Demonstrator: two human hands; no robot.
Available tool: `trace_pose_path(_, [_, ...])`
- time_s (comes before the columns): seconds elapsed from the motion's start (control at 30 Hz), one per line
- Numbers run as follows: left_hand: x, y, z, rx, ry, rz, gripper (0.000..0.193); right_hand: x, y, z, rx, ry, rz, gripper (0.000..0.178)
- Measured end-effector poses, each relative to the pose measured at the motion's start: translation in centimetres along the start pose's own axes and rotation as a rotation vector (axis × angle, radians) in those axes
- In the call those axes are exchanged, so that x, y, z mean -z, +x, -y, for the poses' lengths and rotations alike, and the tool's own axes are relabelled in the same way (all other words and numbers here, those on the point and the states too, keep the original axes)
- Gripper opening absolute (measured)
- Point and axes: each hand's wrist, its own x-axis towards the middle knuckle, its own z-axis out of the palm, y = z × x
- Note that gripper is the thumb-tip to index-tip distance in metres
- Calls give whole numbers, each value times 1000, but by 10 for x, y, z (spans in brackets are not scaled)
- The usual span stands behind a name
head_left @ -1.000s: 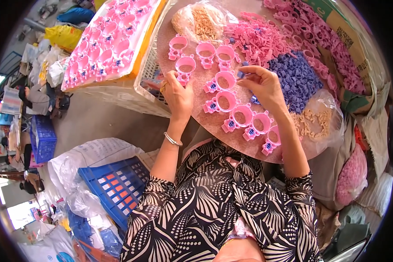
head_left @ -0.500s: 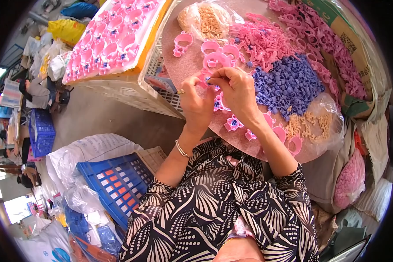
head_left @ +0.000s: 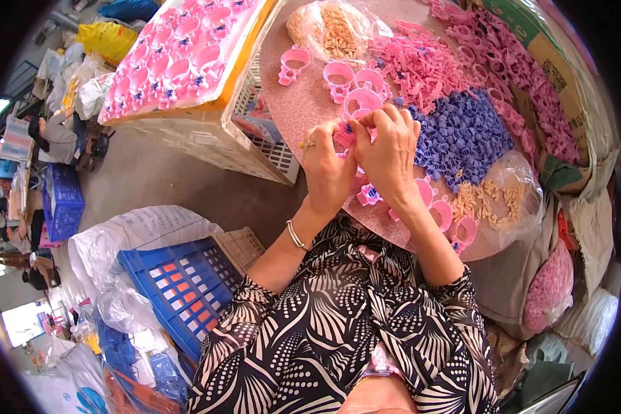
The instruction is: Assembling small plastic toy components by attaching decorative pieces to pink rings.
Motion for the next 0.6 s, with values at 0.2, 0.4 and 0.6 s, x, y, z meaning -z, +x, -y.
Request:
trace_pose_path(0.2, [4,5,-6,-27,50,-15,39,-3,0,-15,27,197,-95,17])
trace_pose_path(0.4, [6,6,-6,-191,72,-43,37,1,3,-4,-40,200,37,24])
trace_pose_path(0.6, [15,3,-9,-34,90,-20,34,8,14,-5,-121,490,120,27])
